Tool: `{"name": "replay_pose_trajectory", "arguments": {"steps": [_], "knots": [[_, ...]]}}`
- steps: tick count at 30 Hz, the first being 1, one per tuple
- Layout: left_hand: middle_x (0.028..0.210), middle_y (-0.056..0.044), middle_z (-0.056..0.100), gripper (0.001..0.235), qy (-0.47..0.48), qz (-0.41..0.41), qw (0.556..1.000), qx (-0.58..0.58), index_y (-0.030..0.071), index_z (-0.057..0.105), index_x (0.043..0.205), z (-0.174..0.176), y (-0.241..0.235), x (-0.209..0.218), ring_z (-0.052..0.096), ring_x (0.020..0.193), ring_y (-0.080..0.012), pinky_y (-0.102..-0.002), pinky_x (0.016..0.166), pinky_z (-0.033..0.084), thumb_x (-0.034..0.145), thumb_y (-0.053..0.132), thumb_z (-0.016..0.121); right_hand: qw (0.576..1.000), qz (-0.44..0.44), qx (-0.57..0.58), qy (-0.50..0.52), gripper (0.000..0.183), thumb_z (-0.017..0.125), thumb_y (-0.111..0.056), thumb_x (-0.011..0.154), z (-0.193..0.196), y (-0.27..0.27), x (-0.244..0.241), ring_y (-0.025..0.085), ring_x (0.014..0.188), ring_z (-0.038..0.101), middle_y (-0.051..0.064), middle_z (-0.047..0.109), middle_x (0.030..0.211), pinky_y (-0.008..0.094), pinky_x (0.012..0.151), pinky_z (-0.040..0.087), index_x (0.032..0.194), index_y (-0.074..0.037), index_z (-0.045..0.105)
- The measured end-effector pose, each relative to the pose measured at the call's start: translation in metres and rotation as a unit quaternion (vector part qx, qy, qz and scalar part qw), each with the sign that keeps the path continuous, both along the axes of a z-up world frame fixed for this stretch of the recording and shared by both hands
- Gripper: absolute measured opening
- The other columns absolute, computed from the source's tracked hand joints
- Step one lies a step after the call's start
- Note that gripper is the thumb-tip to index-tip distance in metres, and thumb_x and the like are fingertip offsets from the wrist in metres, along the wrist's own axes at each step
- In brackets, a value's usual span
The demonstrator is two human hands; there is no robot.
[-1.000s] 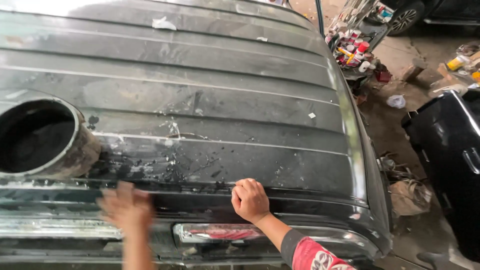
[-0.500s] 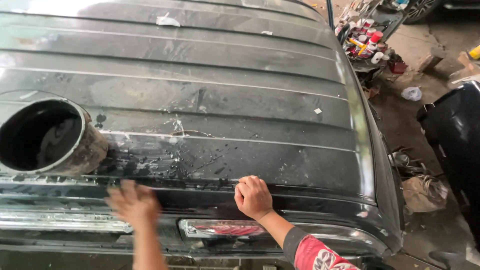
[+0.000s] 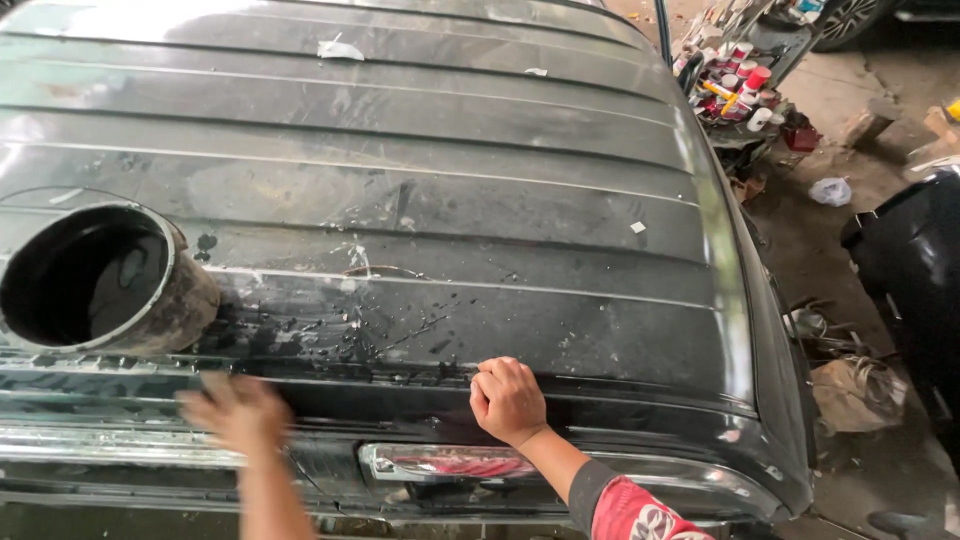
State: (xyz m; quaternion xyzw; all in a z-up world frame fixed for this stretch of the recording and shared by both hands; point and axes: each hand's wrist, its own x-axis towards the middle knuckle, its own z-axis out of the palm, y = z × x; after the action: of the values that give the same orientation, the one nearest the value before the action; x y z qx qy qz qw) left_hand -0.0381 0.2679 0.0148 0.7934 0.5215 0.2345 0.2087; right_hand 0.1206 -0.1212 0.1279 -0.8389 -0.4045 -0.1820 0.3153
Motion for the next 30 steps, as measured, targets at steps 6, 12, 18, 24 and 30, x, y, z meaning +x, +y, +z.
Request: {"name": "replay_pose_trajectory", "arguments": {"steps": [6, 12, 18, 24, 30], "knots": [[0.176, -0.023, 0.0, 0.069, -0.01, 0.021, 0.996, 0.082, 0.013, 0.017, 0.171, 0.008, -0.056, 0.031, 0.0, 0.161, -0.0516, -0.072, 0.127, 0.009, 0.115, 0.051, 0.033, 1.0, 0.007, -0.002, 0.001, 0.005, 0.069, -0.016, 0.085, -0.001, -0.001, 0.001, 0.026, 0.101, 0.063, 0.002, 0.067, 0.101, 0.041, 0.089, 0.049, 0.084, -0.012, 0.066], [0.169, -0.02, 0.018, 0.072, 0.045, -0.051, 0.994, 0.082, 0.023, 0.041, 0.155, -0.005, -0.128, 0.02, 0.012, 0.155, -0.0493, -0.072, 0.119, 0.017, 0.09, 0.052, 0.054, 1.0, 0.001, 0.007, 0.001, 0.006, 0.068, -0.016, 0.085, 0.001, 0.0, -0.001, 0.028, 0.102, 0.063, 0.005, 0.067, 0.102, 0.042, 0.089, 0.048, 0.085, -0.011, 0.065], [0.172, -0.025, 0.016, 0.066, -0.043, 0.083, 0.991, 0.092, 0.015, 0.041, 0.162, -0.019, 0.038, 0.009, 0.01, 0.156, -0.0511, -0.08, 0.114, 0.01, 0.106, 0.049, 0.048, 1.0, 0.001, -0.004, 0.006, 0.006, 0.067, -0.017, 0.081, -0.001, -0.002, -0.005, 0.03, 0.099, 0.065, 0.006, 0.069, 0.1, 0.044, 0.085, 0.05, 0.081, -0.012, 0.066], [0.168, -0.029, 0.02, 0.071, -0.042, -0.045, 0.981, 0.185, 0.003, 0.034, 0.158, -0.003, -0.132, 0.039, 0.01, 0.155, -0.0557, -0.075, 0.119, 0.013, 0.1, 0.04, 0.055, 0.999, -0.011, -0.028, -0.025, 0.006, 0.068, -0.019, 0.082, -0.014, 0.003, 0.006, 0.03, 0.097, 0.066, 0.004, 0.07, 0.1, 0.046, 0.083, 0.051, 0.079, -0.015, 0.069], [0.169, -0.025, 0.016, 0.069, -0.055, 0.03, 0.997, 0.047, 0.012, 0.033, 0.16, 0.057, -0.05, 0.026, 0.015, 0.154, -0.0516, -0.074, 0.115, 0.019, 0.101, 0.041, 0.052, 0.996, -0.042, -0.068, -0.034, 0.007, 0.067, -0.022, 0.086, -0.02, 0.001, 0.006, 0.029, 0.103, 0.065, 0.001, 0.069, 0.105, 0.043, 0.088, 0.052, 0.084, -0.016, 0.07]]}}
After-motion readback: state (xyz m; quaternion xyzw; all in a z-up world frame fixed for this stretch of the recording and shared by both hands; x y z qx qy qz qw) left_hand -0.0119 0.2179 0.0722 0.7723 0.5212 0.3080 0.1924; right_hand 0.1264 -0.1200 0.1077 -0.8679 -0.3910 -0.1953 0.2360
